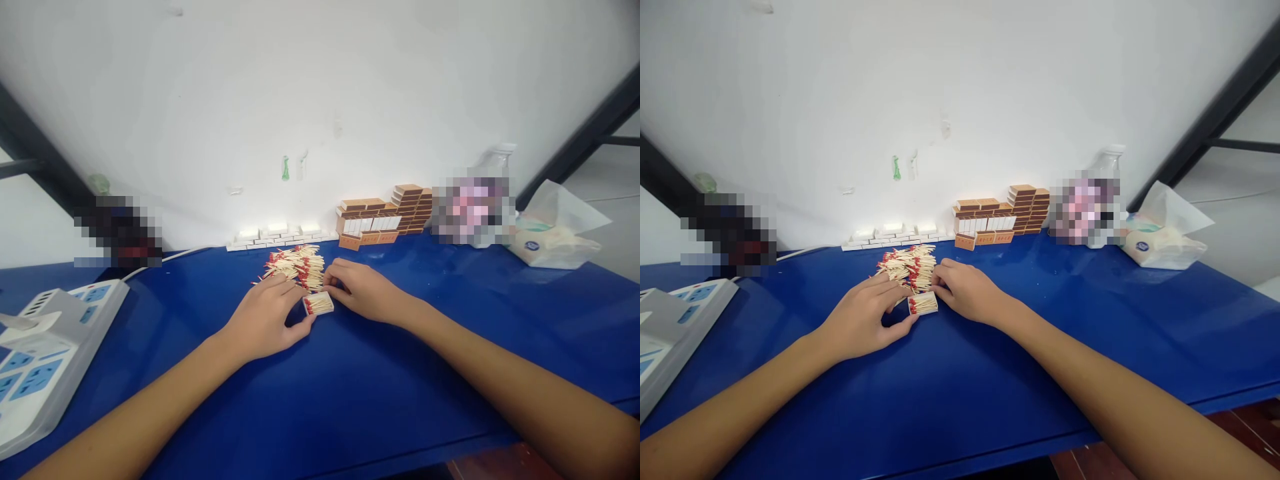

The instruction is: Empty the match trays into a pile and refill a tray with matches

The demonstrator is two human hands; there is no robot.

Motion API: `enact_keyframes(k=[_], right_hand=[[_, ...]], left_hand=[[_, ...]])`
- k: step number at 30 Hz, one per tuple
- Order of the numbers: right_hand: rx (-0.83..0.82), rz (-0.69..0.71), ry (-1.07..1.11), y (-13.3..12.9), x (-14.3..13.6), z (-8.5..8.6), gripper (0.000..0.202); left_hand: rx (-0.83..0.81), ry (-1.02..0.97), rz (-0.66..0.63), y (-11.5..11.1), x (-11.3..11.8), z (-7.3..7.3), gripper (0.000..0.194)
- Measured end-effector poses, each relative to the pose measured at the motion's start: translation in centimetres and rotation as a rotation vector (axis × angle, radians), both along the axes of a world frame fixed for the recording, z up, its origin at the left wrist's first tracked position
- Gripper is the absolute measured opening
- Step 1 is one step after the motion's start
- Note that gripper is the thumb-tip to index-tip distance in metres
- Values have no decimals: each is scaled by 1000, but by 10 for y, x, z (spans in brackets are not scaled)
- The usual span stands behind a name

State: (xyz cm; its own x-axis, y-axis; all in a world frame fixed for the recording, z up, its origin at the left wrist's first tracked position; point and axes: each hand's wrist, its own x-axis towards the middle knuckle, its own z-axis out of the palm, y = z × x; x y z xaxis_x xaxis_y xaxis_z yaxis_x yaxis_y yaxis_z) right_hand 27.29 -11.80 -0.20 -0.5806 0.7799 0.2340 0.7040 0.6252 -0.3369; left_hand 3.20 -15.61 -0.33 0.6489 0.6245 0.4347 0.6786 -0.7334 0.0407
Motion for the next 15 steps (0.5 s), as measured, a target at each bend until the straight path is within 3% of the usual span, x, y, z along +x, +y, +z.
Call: enact_keyframes(k=[15], right_hand=[[-31, -3, 30, 3, -1, -5, 9]], left_hand=[[-35, -15, -45, -4, 3, 3, 25]])
